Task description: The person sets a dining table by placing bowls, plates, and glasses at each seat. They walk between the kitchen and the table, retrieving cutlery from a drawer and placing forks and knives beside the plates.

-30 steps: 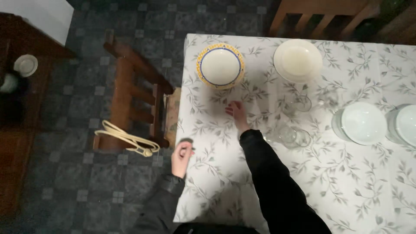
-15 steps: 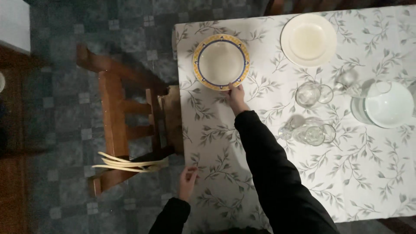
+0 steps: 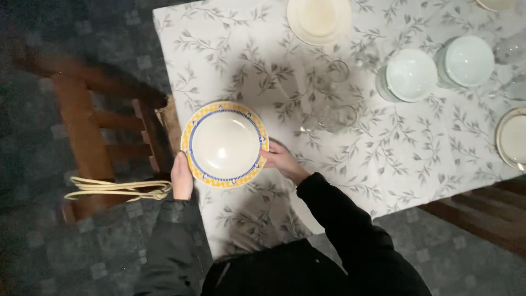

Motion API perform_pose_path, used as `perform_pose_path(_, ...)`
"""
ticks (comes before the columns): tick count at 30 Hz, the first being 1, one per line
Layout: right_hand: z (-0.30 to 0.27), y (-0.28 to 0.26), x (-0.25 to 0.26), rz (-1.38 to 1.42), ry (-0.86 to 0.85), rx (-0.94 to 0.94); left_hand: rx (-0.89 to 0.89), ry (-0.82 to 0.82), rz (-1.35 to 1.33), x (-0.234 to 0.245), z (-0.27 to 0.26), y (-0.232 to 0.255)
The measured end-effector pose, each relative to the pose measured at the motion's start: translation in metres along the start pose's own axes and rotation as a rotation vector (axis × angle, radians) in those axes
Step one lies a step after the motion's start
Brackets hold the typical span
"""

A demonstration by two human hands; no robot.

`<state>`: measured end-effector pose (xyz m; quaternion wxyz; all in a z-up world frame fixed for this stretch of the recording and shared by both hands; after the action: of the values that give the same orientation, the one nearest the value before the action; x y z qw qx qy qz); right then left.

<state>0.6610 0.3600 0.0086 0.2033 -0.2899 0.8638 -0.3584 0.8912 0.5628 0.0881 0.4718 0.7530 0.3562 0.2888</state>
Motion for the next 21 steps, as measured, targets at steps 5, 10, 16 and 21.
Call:
perform_pose_path(5, -0.078, 0.036, 0.082, -0.131, -0.057, -0.037, 0.04, -0.174, 0.253, -0.028, -0.066, -0.032)
perform_pose_path(10, -0.126, 0.066, 0.179, -0.186, -0.002, -0.021, 0.082, -0.352, 0.308, -0.087, -0.101, -0.118)
perform_pose_path(16, -0.136, 0.114, 0.297, -0.29, 0.147, 0.051, 0.074, -0.385, 0.33, -0.198, -0.14, -0.162)
perform_pose_path(21, -0.135, 0.144, 0.356, -0.304, 0.282, 0.061, 0.016, -0.36, 0.295, -0.261, -0.137, -0.226)
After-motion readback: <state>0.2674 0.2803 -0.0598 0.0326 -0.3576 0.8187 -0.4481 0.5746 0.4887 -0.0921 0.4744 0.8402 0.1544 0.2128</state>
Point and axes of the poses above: each hand's wrist, its own z-axis towards the middle knuckle, its own x-axis out of the back of the hand, y = z × x, the point moved 1 cm from there along z, towards the middle knuckle, and after that the axes turned 13 degrees about -z, right-handed, at the moved point
